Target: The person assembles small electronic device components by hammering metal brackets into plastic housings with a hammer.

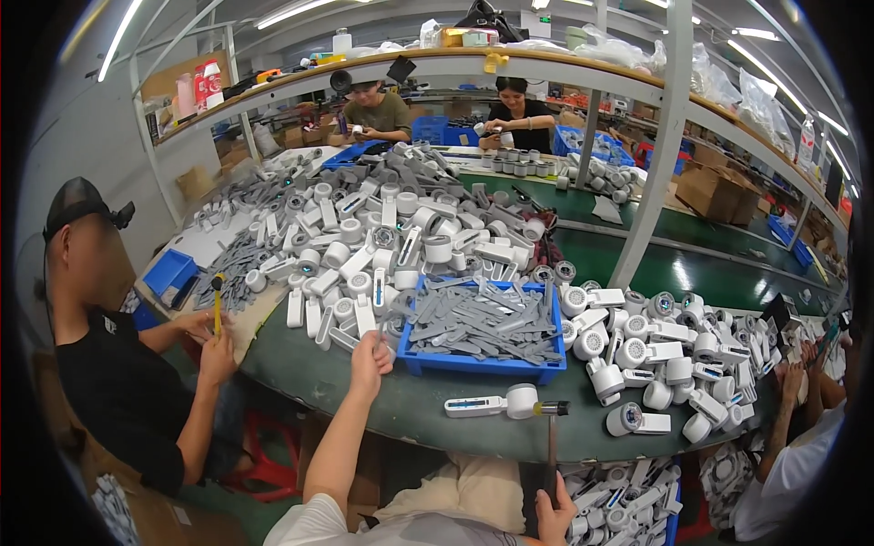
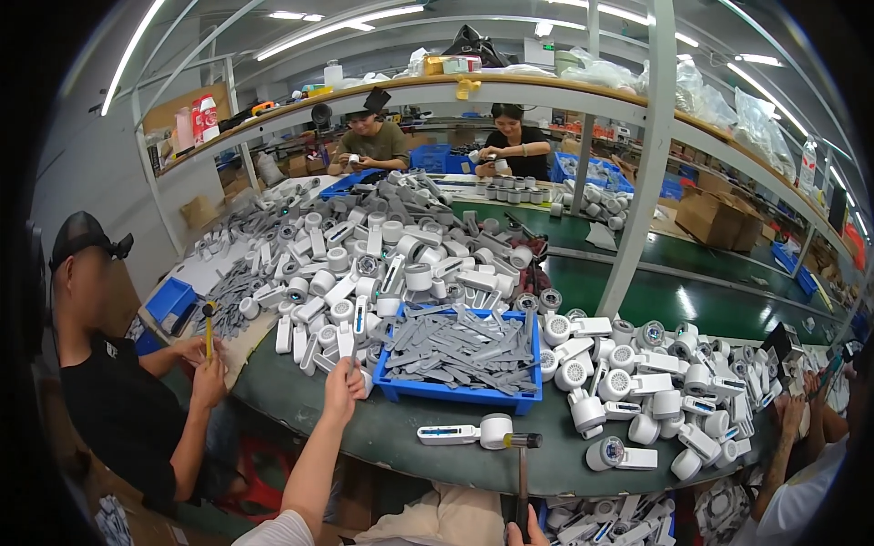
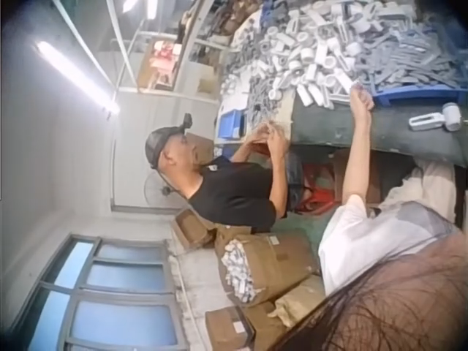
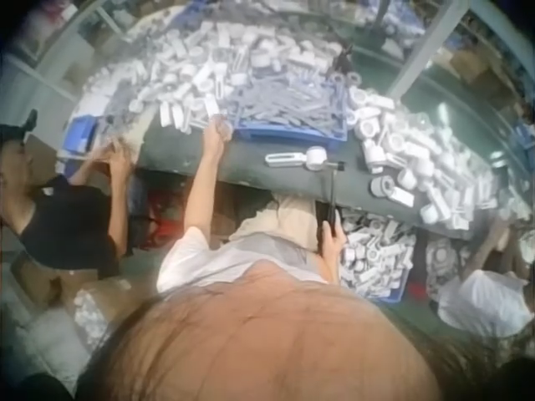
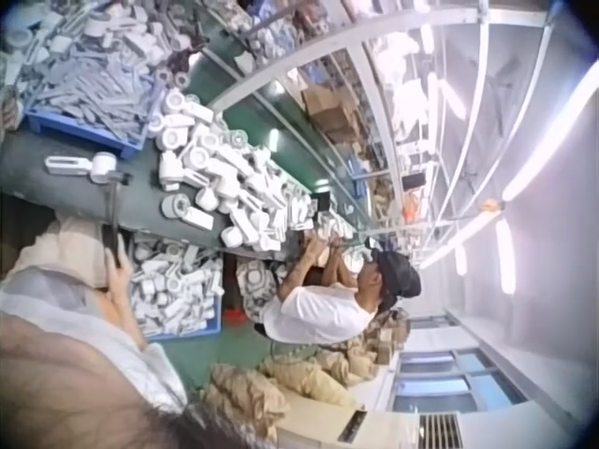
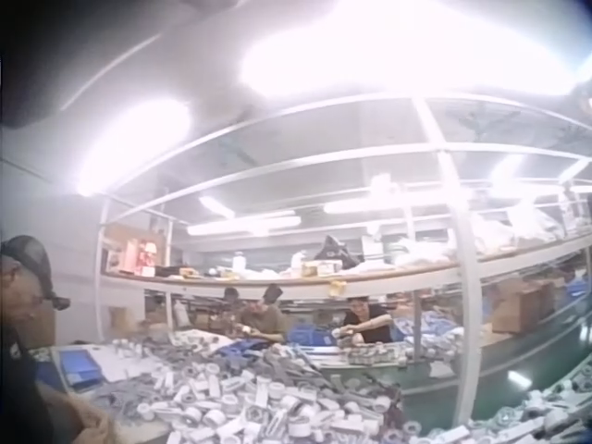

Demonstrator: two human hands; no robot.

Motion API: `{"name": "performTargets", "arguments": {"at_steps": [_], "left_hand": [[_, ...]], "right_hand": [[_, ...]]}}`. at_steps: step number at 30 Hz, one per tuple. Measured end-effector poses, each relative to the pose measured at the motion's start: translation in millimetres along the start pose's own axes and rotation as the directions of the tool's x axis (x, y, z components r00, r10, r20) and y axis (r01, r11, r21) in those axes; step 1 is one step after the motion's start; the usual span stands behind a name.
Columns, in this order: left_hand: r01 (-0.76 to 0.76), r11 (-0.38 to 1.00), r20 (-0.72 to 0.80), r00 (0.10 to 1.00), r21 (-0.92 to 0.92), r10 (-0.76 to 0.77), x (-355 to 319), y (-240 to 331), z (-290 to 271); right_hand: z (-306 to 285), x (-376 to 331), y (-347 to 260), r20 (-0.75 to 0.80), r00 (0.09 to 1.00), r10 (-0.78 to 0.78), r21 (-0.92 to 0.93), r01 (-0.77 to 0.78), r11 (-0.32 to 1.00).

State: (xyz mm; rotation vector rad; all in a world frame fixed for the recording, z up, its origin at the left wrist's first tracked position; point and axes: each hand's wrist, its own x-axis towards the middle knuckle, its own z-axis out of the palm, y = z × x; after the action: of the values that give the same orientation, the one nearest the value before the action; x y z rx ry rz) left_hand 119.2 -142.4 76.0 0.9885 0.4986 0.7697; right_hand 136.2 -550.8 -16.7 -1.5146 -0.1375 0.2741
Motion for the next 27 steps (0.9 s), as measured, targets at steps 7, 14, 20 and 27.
{"name": "performTargets", "arguments": {"at_steps": [7,14,20,27], "left_hand": [[-0.352,0.670,0.195,0.934,0.654,0.300,54,1,7],[-0.453,0.092,0.375,0.821,0.887,0.430,101,-6,46],[-0.397,0.049,0.374,0.895,0.917,0.243,90,-10,57],[-0.582,0.226,0.485,0.794,0.781,0.367,81,-7,45]], "right_hand": [[9,13,11,0.016,0.977,-0.211,-0.185,0.211,0.960],[23,20,5,0.026,0.945,-0.326,-0.276,0.320,0.906],[28,19,-1,-0.002,0.923,-0.386,-0.271,0.371,0.888],[34,20,-17,-0.001,0.988,-0.153,-0.212,0.149,0.966]]}}
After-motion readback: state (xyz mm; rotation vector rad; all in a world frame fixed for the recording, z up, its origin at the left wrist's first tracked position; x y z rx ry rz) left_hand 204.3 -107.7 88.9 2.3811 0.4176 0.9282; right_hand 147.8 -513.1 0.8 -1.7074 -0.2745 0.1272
